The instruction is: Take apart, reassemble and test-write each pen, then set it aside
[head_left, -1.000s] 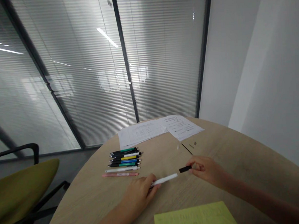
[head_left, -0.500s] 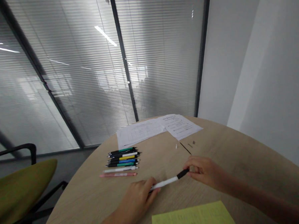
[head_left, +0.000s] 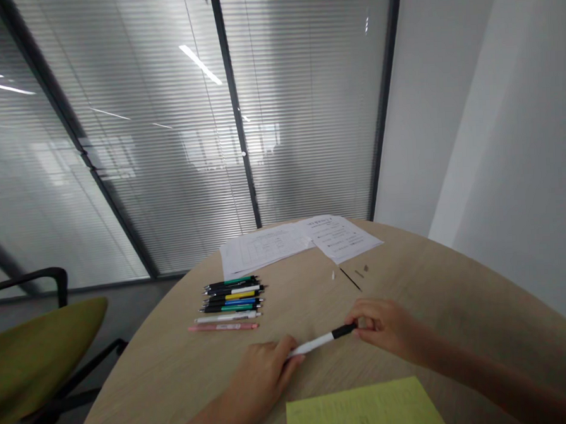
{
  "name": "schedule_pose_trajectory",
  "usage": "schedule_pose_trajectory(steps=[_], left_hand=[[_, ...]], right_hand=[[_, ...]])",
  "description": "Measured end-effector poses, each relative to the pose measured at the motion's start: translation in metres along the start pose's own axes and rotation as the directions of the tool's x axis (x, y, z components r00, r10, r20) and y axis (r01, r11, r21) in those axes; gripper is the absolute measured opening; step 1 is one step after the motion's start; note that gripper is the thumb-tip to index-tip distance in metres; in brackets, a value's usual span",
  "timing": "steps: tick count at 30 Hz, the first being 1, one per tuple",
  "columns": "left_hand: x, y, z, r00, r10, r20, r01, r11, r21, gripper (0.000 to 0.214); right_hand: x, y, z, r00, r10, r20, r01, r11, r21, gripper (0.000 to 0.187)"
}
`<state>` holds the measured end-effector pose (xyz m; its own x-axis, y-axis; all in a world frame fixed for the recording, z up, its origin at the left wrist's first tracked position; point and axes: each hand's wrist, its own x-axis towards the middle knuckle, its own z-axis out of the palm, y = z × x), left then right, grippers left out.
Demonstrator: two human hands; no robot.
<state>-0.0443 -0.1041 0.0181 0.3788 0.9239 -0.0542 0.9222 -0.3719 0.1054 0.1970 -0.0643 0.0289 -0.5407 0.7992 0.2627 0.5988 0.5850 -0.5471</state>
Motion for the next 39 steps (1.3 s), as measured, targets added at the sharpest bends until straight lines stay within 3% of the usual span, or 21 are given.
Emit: schedule_pose_trajectory(steps=[4, 8, 12, 17, 19, 22, 24, 26, 32, 39], left_hand=[[-0.002, 0.004, -0.003, 1.0, 0.02, 0.002, -0.02, 1.0, 0.015, 0.024], [-0.005, 0.01, -0.002, 0.995, 0.098, 0.036, -0.099, 0.994, 0.037, 0.022], [-0.007, 0.014, 0.0, 0.987, 0.148, 0.055, -0.151, 0.987, 0.052, 0.022], [-0.007, 0.013, -0.005, 1.0, 0.025, 0.003, -0.024, 0.993, -0.115, 0.022], [-0.006, 0.012, -0.006, 0.999, -0.032, -0.023, 0.026, 0.975, -0.22, 0.021], [-0.002, 0.007, -0.005, 0.995, -0.071, -0.067, 0.043, 0.938, -0.343, 0.022], [0.001, 0.004, -0.002, 0.993, -0.086, -0.087, 0.046, 0.922, -0.384, 0.022], [0.003, -0.001, 0.001, 0.991, -0.095, -0.096, 0.05, 0.917, -0.397, 0.022], [0.006, -0.008, 0.003, 0.987, -0.102, -0.125, 0.047, 0.923, -0.383, 0.02], [0.004, -0.003, -0.005, 0.99, -0.116, -0.083, 0.086, 0.949, -0.302, 0.018]], right_hand=[[-0.001, -0.004, 0.002, 0.999, 0.04, 0.004, -0.04, 0.996, 0.086, 0.014], [-0.007, -0.017, 0.011, 0.989, 0.098, 0.109, -0.119, 0.973, 0.199, 0.015], [-0.014, -0.027, 0.021, 0.985, 0.124, 0.122, -0.149, 0.964, 0.219, 0.018], [-0.003, -0.009, 0.023, 0.973, 0.157, 0.167, -0.211, 0.9, 0.382, 0.024], [0.012, 0.009, 0.02, 0.972, 0.216, 0.088, -0.233, 0.883, 0.408, 0.03], [0.042, 0.038, 0.016, 0.926, 0.362, -0.107, -0.327, 0.91, 0.254, 0.027], [0.06, 0.055, 0.016, 0.894, 0.364, -0.262, -0.352, 0.931, 0.092, 0.025], [0.075, 0.066, 0.018, 0.893, 0.321, -0.317, -0.357, 0.932, -0.062, 0.023], [0.096, 0.075, 0.033, 0.909, 0.292, -0.296, -0.346, 0.926, -0.149, 0.016], [0.095, 0.071, 0.038, 0.949, 0.214, -0.231, -0.268, 0.934, -0.236, 0.023]])
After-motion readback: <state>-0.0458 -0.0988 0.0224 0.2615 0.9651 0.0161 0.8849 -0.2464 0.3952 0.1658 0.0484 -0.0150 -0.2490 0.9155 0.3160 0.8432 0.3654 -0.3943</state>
